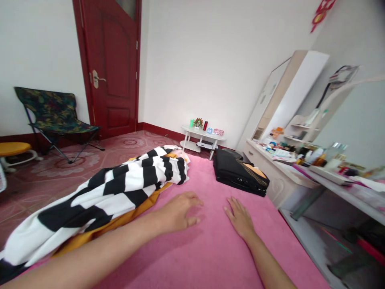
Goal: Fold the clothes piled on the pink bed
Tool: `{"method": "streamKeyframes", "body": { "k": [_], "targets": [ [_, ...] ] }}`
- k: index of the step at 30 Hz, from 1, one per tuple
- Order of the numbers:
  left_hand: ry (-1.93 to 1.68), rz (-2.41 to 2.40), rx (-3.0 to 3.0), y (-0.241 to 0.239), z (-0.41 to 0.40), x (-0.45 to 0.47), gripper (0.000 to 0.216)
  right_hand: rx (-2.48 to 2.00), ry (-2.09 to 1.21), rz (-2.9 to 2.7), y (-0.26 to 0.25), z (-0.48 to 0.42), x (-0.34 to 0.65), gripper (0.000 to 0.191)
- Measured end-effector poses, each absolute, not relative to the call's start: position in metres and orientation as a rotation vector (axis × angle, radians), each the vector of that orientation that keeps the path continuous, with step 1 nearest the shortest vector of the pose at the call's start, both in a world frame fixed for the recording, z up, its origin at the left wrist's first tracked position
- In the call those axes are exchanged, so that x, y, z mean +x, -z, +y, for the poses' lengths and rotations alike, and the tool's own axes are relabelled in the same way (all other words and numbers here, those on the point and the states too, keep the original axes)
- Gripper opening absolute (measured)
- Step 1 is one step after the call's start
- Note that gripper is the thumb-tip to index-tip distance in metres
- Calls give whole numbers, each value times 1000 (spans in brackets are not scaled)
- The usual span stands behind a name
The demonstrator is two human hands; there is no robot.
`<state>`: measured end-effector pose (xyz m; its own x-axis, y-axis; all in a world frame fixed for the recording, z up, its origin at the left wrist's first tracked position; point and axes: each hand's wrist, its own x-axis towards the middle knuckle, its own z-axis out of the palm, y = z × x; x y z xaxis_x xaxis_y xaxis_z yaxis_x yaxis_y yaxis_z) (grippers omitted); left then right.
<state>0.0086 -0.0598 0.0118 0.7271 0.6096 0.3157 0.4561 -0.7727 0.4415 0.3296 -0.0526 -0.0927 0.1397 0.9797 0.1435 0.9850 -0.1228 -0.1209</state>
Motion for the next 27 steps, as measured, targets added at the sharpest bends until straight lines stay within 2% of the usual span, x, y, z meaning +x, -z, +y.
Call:
{"method": "streamKeyframes", "body": {
  "k": [3,9,12,16,22,27],
  "targets": [
    [-610,999,2523,28,-29,61,55,-2183,48,-1920,90,-59,327,57],
    [-627,1286,2569,77,-13,97,48,-2022,59,-1889,93,-57,331,51],
    [-594,1289,2589,82,-17,97,50,-1859,-29,-1887,87,-45,351,44],
    [-595,1316,2572,80,-18,97,51,-1974,-76,-1394,54,-17,400,35],
    [-644,1293,2563,79,-17,99,50,-2112,6,-1114,1,24,457,46],
    [-663,1291,2537,80,-17,99,50,-2091,-37,-1069,0,58,459,56]
  ]
}}
